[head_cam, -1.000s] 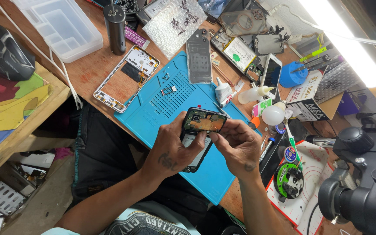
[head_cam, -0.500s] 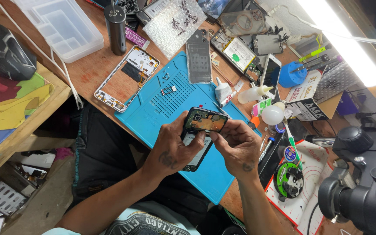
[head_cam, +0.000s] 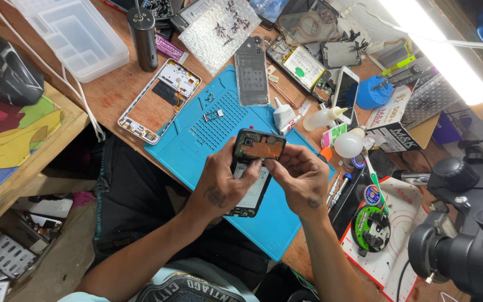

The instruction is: The person disassembles a smartphone, removes the battery, and replaces it with a new one. They then reassemble the phone and test it by turning it on.

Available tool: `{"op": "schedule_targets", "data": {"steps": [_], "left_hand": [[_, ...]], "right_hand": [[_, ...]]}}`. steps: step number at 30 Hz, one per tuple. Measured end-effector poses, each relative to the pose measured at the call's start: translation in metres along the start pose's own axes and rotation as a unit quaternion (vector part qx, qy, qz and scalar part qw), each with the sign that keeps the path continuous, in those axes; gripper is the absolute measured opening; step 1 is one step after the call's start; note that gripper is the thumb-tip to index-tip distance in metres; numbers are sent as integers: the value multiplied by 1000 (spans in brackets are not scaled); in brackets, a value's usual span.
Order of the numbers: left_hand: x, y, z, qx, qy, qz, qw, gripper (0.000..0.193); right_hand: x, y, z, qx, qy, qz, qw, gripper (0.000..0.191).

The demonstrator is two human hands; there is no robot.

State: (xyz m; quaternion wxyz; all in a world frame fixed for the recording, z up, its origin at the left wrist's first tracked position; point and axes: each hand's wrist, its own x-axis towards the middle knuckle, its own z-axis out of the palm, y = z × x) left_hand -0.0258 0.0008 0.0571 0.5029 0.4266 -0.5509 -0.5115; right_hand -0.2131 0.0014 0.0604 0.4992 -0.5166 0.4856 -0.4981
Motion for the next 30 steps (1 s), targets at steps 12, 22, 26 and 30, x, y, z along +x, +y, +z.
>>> {"op": "schedule_targets", "data": {"steps": [12, 22, 26, 30], "left_hand": [[4, -5, -13, -35, -28, -84, 995, 32], [1, -10, -12, 42, 4, 71, 997, 31], [-2, -8, -16, -58, -39, -30, 997, 37], [-3, -4, -22, -108, -79, -22, 991, 47]], "right_hand": [[-1, -2, 24, -270, 27, -136, 953, 37], [-19, -23, 39, -356, -123, -137, 916, 70], [-19, -24, 40, -380, -124, -181, 898, 85], [-21, -19, 41, -386, -86, -155, 905, 79]]}}
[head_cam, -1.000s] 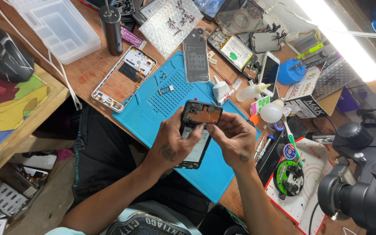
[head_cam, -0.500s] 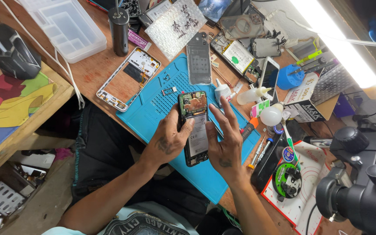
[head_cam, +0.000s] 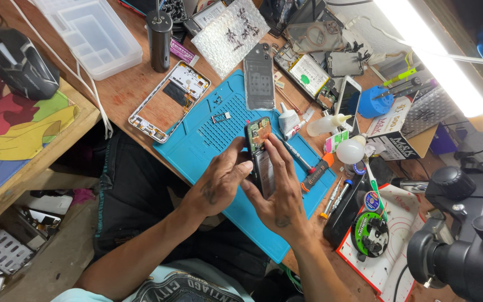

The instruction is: The person disassembles a smartphone, removes the battery, and replaces it with a new one. They then reassemble the phone and test it by turning it on.

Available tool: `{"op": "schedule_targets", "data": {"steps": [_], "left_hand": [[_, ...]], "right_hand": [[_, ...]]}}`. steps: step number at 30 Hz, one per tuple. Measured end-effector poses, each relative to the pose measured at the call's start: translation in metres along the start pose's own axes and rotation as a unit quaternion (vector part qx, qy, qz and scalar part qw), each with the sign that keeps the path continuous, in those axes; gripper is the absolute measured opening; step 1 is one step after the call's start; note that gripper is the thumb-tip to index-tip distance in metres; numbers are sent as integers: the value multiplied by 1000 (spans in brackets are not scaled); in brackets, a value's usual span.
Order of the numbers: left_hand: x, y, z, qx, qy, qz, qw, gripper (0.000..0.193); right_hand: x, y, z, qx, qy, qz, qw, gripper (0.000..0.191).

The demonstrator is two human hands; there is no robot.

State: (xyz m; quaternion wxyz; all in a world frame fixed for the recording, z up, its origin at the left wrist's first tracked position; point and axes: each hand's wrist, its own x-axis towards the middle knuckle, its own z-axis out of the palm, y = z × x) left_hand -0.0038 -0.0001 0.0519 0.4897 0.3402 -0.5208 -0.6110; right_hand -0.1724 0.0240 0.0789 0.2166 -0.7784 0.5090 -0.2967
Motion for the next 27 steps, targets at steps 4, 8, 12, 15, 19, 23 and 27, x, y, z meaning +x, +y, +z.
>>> {"op": "schedule_targets", "data": {"steps": [4, 8, 12, 15, 19, 23, 27], "left_hand": [[2, 7, -2, -56, -35, -47, 997, 50], [2, 15, 0, 32, -20, -87, 995, 45], [4, 19, 6, 48, -16, -86, 995, 45], [5, 20, 8, 50, -16, -86, 995, 45], [6, 17, 9, 62, -21, -94, 993, 46], [7, 13, 8, 47, -33, -88, 994, 45], [7, 11, 6, 45, -38, -85, 995, 45]], "right_hand": [[-4, 6, 1, 61, 20, 0, 998, 71], [-8, 12, 1, 127, 16, 8, 992, 65], [-12, 18, -1, 224, -8, 38, 974, 64], [-13, 20, 1, 345, -20, 51, 937, 64], [-17, 22, -1, 244, -9, 31, 969, 64], [-17, 22, -1, 208, -5, 19, 978, 65], [-17, 22, 0, 211, -6, 18, 977, 64]]}}
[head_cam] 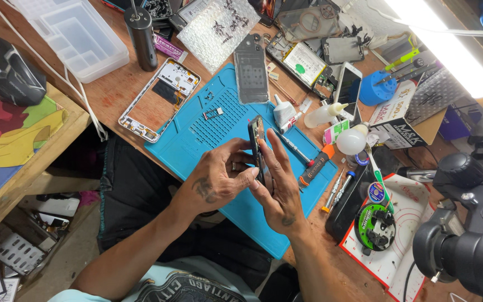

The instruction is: The person disassembles a smartphone, removes the battery, and replaces it with a new one. They then reassemble the phone and test it by turning it on.

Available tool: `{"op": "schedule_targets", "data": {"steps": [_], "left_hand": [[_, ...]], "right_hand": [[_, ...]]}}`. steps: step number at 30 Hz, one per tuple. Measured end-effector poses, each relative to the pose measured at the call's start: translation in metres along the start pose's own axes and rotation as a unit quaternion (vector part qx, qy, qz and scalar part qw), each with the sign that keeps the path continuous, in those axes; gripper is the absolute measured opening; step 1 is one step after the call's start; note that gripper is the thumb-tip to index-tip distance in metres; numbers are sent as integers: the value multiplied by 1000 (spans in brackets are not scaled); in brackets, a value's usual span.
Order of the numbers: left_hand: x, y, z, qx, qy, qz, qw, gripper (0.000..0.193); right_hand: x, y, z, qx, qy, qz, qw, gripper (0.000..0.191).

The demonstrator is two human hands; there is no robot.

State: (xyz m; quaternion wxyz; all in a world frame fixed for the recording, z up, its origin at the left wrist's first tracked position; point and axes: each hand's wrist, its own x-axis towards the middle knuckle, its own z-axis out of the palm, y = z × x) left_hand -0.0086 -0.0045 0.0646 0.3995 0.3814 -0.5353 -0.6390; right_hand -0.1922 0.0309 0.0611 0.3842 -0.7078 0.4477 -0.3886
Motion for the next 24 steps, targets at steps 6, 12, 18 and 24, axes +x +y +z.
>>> {"op": "schedule_targets", "data": {"steps": [6, 12, 18, 24], "left_hand": [[-1, 0, -3, 2, -6, -3, 1000, 43], [-3, 1, -4, -8, -16, 2, 1000, 40], [-3, -1, -3, -25, -21, -2, 999, 40], [-1, -3, -3, -15, -21, -1, 1000, 40]], "right_hand": [[-1, 2, 3, -4, 1, -6, 1000, 64], [-3, 4, 4, -24, 6, -35, 999, 64], [-5, 4, 5, -9, 5, -37, 999, 63], [-5, 5, 5, 13, 6, -33, 999, 63]]}}
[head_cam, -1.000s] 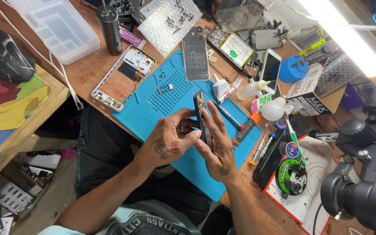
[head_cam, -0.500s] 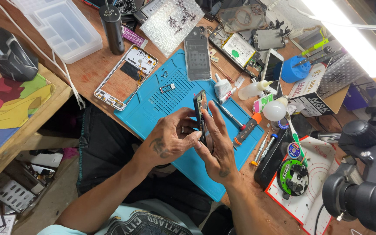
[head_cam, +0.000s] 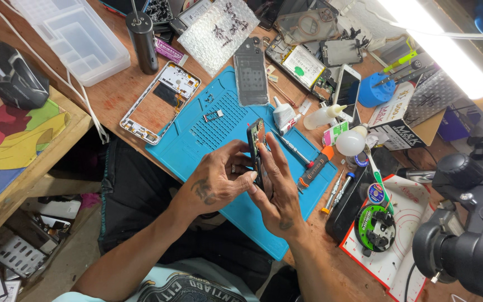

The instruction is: The person disassembles a smartphone, removes the battery, and replaces it with a new one. They then reassemble the phone and test it by turning it on.

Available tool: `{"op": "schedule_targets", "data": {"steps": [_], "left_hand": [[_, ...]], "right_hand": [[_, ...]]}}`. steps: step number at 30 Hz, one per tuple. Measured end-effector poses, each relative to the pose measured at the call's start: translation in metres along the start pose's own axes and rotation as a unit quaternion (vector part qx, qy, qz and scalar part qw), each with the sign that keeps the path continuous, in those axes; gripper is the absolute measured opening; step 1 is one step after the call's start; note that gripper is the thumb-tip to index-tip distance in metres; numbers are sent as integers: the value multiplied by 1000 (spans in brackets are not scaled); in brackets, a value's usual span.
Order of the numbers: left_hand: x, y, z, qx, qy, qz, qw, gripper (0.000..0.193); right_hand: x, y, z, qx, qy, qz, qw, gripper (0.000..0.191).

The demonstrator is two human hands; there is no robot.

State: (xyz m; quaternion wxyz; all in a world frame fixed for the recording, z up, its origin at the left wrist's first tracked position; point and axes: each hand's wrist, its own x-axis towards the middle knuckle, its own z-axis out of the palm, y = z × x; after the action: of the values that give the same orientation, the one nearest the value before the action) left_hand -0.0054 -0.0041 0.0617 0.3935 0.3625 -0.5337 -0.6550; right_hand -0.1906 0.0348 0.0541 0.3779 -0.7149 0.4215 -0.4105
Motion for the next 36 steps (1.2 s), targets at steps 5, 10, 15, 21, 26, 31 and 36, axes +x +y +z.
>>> {"op": "schedule_targets", "data": {"steps": [5, 10, 15, 21, 26, 31, 36], "left_hand": [[0, -1, 1, -15, -4, 12, 1000, 41], [0, 1, 1, -18, -3, 5, 1000, 43], [-1, 3, 0, 3, -1, 17, 1000, 43], [1, 3, 1, -17, -6, 27, 999, 43], [2, 3, 2, -3, -4, 22, 1000, 43], [4, 4, 4, 7, 0, 16, 1000, 43], [4, 6, 5, 0, -3, 20, 1000, 42]], "right_hand": [[0, 0, 1, 2, 1, -2, 1000, 63], [0, 1, 1, -13, 0, 0, 1000, 64], [0, 2, 2, 16, 0, -8, 1000, 63], [1, 2, 2, 61, -10, -17, 998, 64], [1, -1, 1, 35, 0, -16, 999, 66], [1, -3, 1, 73, 1, 4, 997, 65], [1, -2, 1, 76, 5, 14, 997, 65]]}}
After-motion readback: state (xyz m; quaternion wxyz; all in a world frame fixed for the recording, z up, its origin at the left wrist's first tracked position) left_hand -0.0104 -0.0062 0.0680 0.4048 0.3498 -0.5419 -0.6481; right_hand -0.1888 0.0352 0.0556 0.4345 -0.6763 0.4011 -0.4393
